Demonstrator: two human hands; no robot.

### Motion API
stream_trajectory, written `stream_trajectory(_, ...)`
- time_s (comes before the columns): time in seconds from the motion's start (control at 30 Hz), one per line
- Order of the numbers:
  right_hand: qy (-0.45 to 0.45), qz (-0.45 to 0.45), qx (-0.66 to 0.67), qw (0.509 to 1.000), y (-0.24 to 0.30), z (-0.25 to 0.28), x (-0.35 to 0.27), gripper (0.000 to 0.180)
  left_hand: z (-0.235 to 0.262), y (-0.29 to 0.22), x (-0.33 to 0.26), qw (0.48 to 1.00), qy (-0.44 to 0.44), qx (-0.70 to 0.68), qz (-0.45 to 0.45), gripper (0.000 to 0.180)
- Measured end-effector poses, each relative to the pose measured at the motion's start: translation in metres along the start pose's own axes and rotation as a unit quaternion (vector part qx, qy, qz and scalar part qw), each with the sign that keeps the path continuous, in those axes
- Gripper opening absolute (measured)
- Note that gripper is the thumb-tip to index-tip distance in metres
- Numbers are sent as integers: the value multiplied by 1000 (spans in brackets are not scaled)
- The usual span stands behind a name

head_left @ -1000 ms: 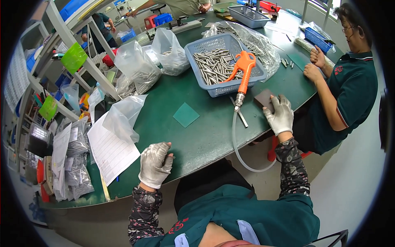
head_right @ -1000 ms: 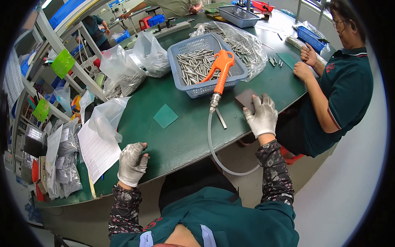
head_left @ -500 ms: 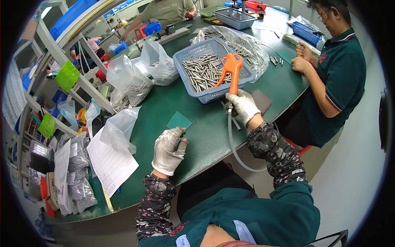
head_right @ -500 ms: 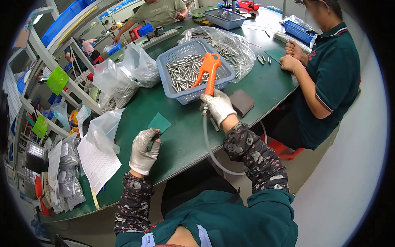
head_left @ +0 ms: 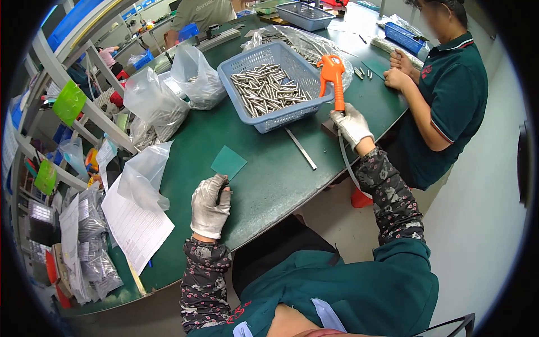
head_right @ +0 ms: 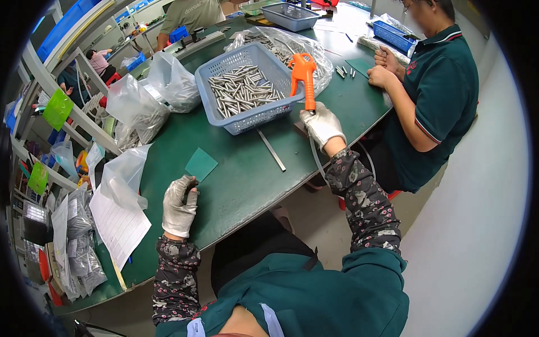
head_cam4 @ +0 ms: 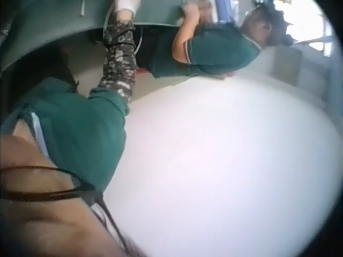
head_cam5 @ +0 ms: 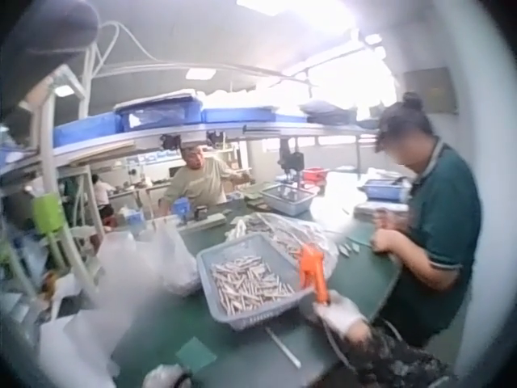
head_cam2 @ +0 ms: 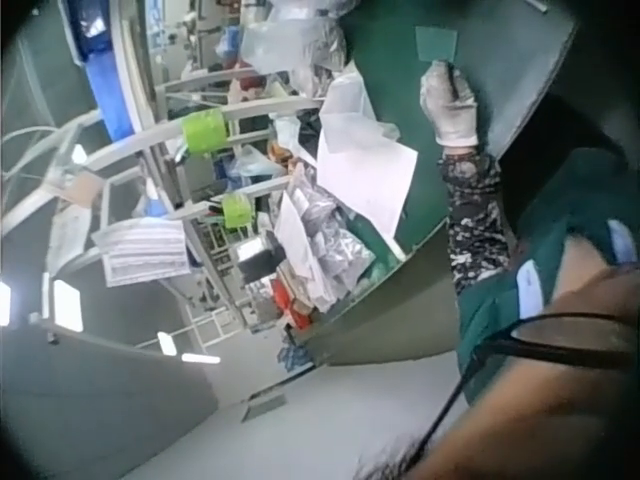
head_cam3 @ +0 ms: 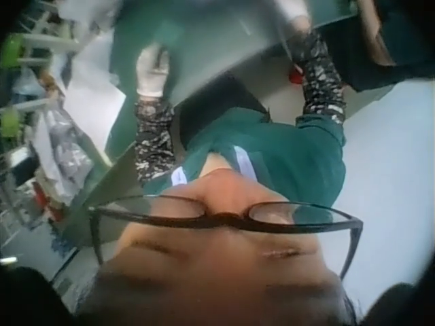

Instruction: Organizes metal pins from a tray into neat rows on a workbench and uses an air gun to clean the bundle.

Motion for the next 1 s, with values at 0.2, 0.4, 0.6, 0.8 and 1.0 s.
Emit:
stream_trajectory(0.2,20,37,7,999,-12,-4,4,41,0,-3,-2,1000,6,1,-4,25)
stream_trajectory(0.4,145,-41,206,967,-4,3,-10,40,1,-4,-1,1000,7,-2,0,25)
stream_trajectory(0.6,151,-63,260,952,-2,3,-7,43,0,-5,0,1000,17,-1,4,24)
stream_trajectory(0.8,65,-58,253,964,-12,13,1,57,0,-10,3,1000,22,-2,-6,21)
stream_trajectory(1.0,98,-38,272,956,-12,-6,9,53,1,-12,2,999,31,-9,-7,17)
Point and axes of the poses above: each hand's wrist, its own x-axis towards the middle knuckle, its own z-axis out of the back of the hand, y = z × x, the point moved 4 cm from there along x, towards the middle knuckle, and after that the axes turned 14 degrees about -x, right-handed, at the moved point
